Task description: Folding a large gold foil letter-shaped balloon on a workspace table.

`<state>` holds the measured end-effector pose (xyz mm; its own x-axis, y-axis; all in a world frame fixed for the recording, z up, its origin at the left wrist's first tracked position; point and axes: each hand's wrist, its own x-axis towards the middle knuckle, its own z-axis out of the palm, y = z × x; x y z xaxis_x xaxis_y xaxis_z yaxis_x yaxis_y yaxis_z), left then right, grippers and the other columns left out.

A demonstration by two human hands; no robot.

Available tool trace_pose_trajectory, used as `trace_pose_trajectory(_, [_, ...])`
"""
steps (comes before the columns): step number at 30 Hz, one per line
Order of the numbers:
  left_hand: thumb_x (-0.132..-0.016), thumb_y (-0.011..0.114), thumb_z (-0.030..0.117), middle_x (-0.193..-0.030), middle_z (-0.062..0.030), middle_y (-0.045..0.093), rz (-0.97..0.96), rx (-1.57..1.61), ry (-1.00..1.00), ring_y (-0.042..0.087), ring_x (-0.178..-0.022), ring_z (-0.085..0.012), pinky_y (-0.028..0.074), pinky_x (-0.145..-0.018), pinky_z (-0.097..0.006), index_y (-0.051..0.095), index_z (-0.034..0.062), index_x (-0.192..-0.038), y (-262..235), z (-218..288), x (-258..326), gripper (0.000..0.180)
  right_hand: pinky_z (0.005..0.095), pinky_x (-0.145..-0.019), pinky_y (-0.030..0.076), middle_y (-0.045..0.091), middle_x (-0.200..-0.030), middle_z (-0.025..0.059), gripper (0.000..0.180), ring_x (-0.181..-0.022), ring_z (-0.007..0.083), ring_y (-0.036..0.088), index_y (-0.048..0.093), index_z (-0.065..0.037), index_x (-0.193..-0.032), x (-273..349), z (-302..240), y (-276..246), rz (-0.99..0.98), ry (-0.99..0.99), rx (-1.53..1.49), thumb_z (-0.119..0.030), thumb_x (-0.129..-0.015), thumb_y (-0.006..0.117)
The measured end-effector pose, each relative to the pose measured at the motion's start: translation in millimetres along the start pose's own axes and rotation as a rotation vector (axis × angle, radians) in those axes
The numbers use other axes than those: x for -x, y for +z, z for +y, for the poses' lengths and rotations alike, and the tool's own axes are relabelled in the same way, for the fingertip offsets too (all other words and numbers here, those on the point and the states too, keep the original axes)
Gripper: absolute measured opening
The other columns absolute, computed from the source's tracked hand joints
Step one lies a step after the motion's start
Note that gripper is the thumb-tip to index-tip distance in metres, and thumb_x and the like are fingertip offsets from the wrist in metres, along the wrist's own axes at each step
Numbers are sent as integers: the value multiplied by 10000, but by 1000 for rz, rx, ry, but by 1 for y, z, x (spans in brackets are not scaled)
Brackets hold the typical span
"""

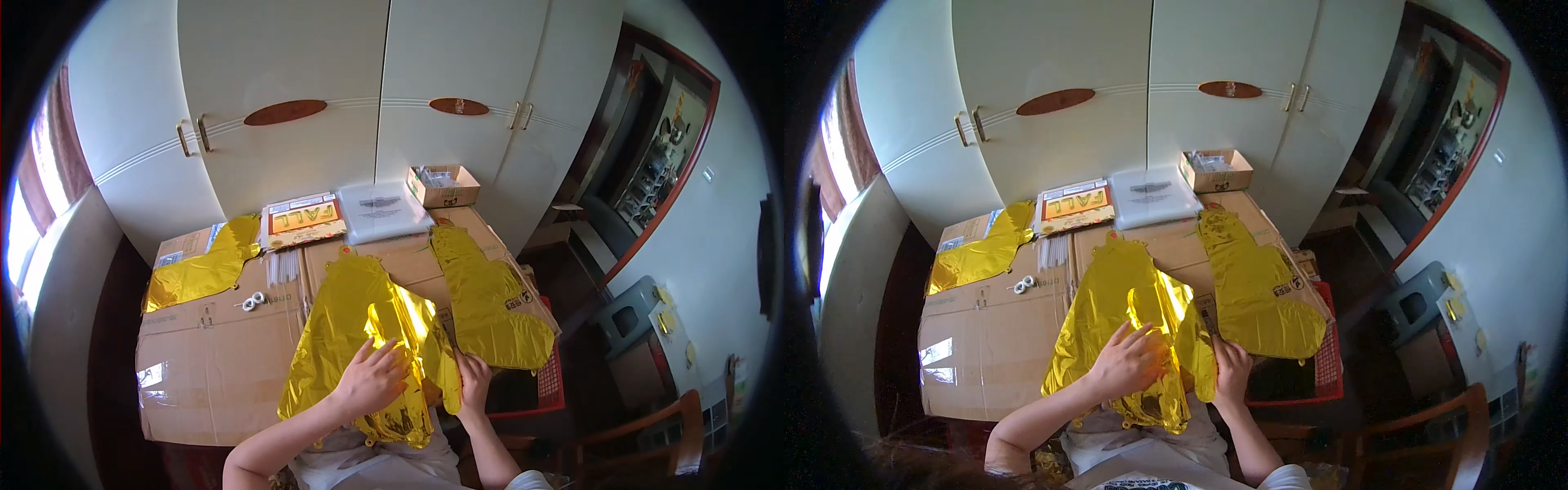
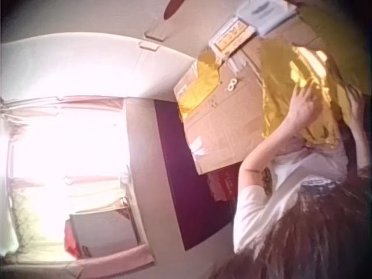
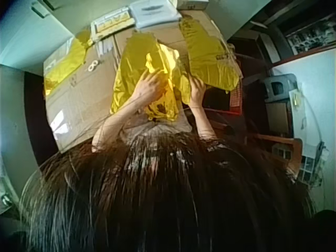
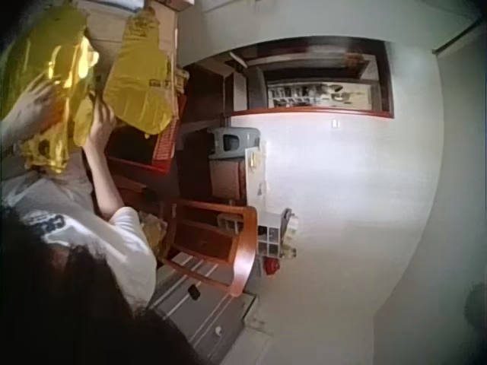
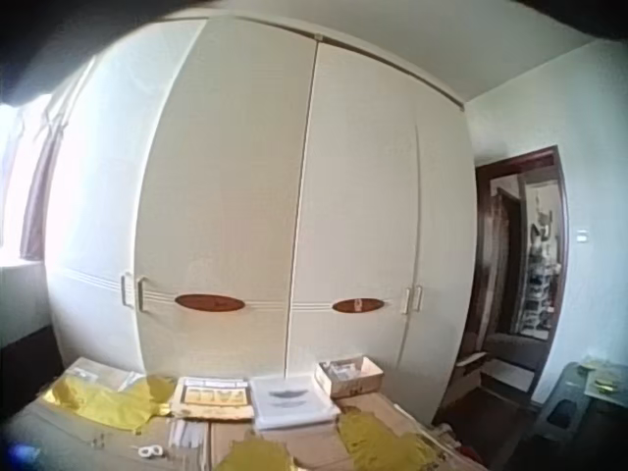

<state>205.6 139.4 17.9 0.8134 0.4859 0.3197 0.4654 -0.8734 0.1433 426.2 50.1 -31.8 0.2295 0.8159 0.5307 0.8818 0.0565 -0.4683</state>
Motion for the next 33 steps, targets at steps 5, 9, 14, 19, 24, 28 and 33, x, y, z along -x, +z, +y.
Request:
trace_pose_trajectory(5, [-886, 589, 509, -1386, -130, 505, -32, -38, 122, 399, -1362, -321, 281, -1114, -579, 577, 120, -1284, 13, -8, -5, 556, 461, -1008, 362, 610, -1204, 174, 496, -1171, 345, 524, 546, 4, -1311, 4, 8, -1, -25, 0, 56, -198, -861, 594])
trace_pose_trajectory(9, [-895, 567, 528, -1403, -140, 488, -73, 18, 120, 370, -1378, -343, 280, -1109, -586, 567, 108, -1301, 20, -12, 0, 585, 483, -1024, 378, 578, -1280, 199, 528, -1224, 367, 510, 512, 16, -1342, 4, 6, 0, -83, -41, -81, -138, -843, 591])
trace_pose_trajectory(14, [-860, 601, 507, -1424, -129, 472, -177, 4, 89, 348, -1390, -339, 252, -1120, -589, 541, 110, -1337, 25, -15, 5, 623, 473, -1095, 350, 508, -1400, 169, 564, -1320, 347, 455, 501, -33, -1381, 2, -7, -4, -173, -282, -140, -16, -818, 542])
trace_pose_trajectory(19, [-793, 645, 456, -1444, -102, 467, -149, 59, 119, 319, -1408, -318, 175, -1161, -580, 534, 136, -1355, 39, -24, 10, 657, 482, -1140, 282, 454, -1459, 124, 575, -1360, 307, 416, 479, -60, -1401, 3, -14, -2, -399, -464, 22, -77, -832, 558])
trace_pose_trajectory(24, [-787, 647, 326, -1430, -188, 455, -171, 213, 57, 313, -1396, -352, 203, -1188, -459, 495, 53, -1368, 34, -33, 11, 660, 499, -1136, 285, 410, -1485, 138, 622, -1369, 300, 405, 438, -62, -1423, 2, -22, -5, -475, -472, 72, -174, -838, 619])
trace_pose_trajectory(28, [-836, 632, 306, -1393, -220, 477, -177, 652, -374, 436, -1285, -348, 347, -1093, -425, 493, 4, -1358, 11, -45, 11, 619, 482, -1097, 343, 456, -1443, 154, 643, -1305, 297, 477, 436, -71, -1426, 6, -25, -7, -355, -453, -72, -221, -844, 666])
trace_pose_trajectory(33, [-982, 532, 414, -1257, -177, 588, -148, 1339, -888, 584, -1063, -204, 481, -893, -304, 432, -74, -1389, 8, -53, -8, 643, 446, -934, 453, 618, -1198, 119, 590, -1082, 283, 600, 544, -52, -1300, -3, -20, 2, -200, -290, -23, -245, -783, 754])
